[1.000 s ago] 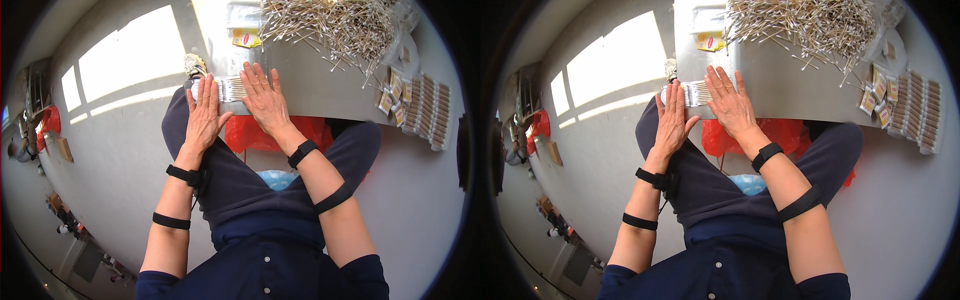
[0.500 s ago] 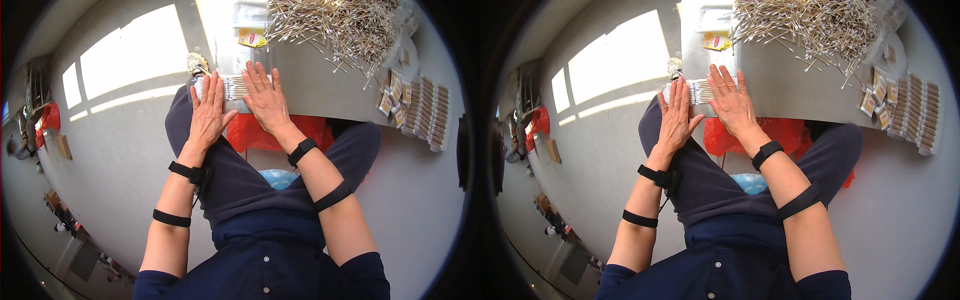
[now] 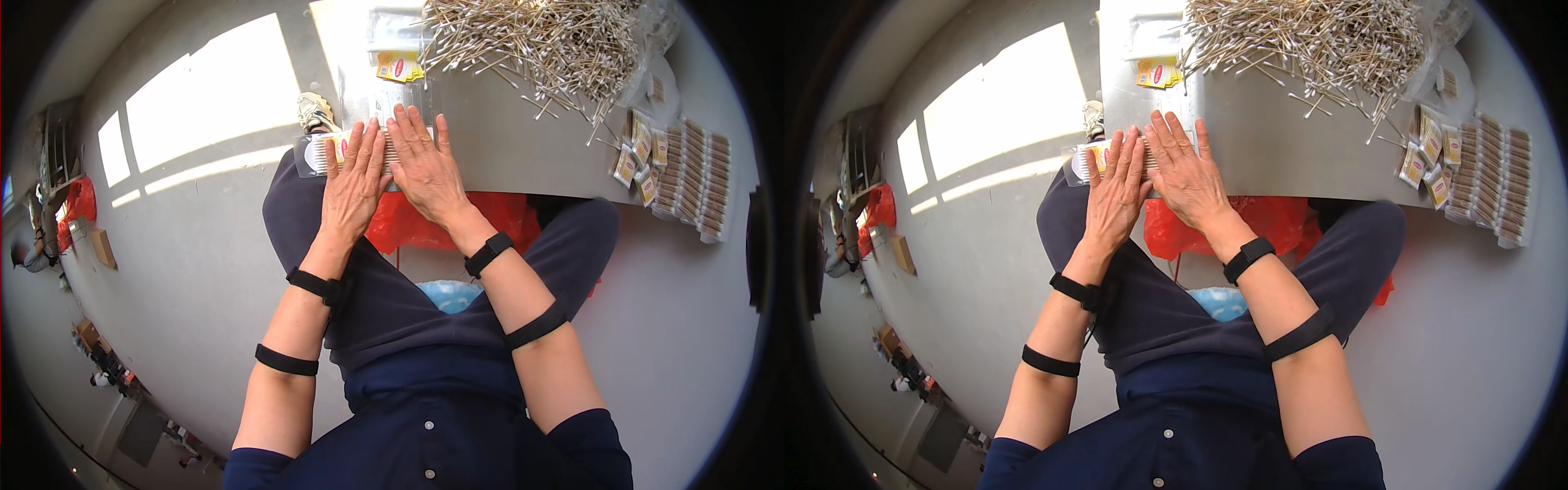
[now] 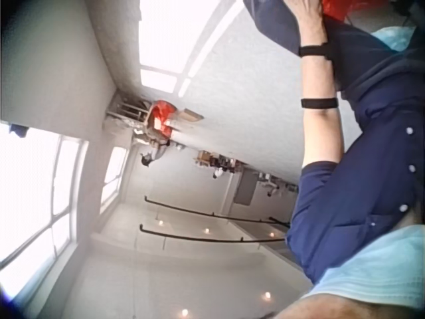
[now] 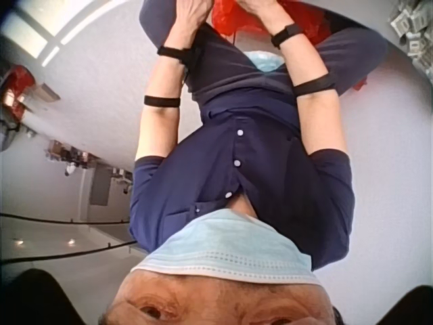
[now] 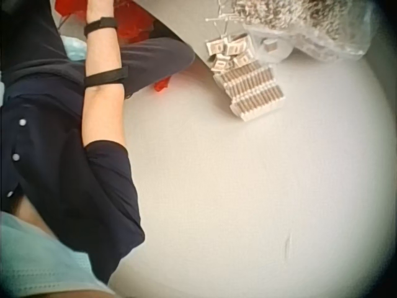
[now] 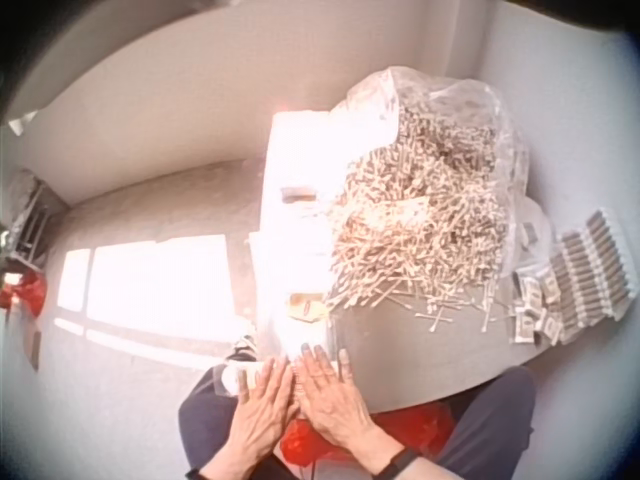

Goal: Packing bundles of cotton swabs into plastic bags.

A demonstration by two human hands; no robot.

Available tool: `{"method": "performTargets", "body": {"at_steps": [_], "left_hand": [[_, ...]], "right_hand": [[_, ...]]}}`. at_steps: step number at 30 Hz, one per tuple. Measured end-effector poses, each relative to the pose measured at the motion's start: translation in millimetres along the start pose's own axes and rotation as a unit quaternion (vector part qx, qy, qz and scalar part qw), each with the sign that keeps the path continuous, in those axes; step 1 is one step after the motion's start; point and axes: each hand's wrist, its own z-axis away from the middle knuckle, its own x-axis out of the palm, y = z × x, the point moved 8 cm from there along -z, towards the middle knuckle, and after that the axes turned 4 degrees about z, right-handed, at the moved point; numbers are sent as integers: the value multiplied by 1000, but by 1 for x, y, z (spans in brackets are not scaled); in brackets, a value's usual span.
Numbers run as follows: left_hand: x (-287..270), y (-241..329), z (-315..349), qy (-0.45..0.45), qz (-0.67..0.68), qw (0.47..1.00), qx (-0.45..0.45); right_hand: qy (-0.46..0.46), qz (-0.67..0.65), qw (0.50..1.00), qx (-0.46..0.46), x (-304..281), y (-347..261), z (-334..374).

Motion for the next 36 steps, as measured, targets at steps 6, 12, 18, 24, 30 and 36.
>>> {"method": "performTargets", "body": {"at_steps": [6,12,18,24,30,36], "left_hand": [[-2,1,-1,2,41,999,-7],[-5,0,-2,22,56,998,-7],[-3,1,-2,23,58,998,-7],[-1,2,-2,18,45,999,-7],[-1,1,-2,27,54,998,-2],[-7,-3,1,37,58,998,-9]], "right_hand": [[154,-235,958,62,-31,19,13],[239,-457,837,182,-16,20,23],[255,-467,828,178,-12,11,21],[270,-462,826,178,-11,16,20],[265,-437,843,168,-7,7,19],[233,-294,921,104,-33,6,16]]}}
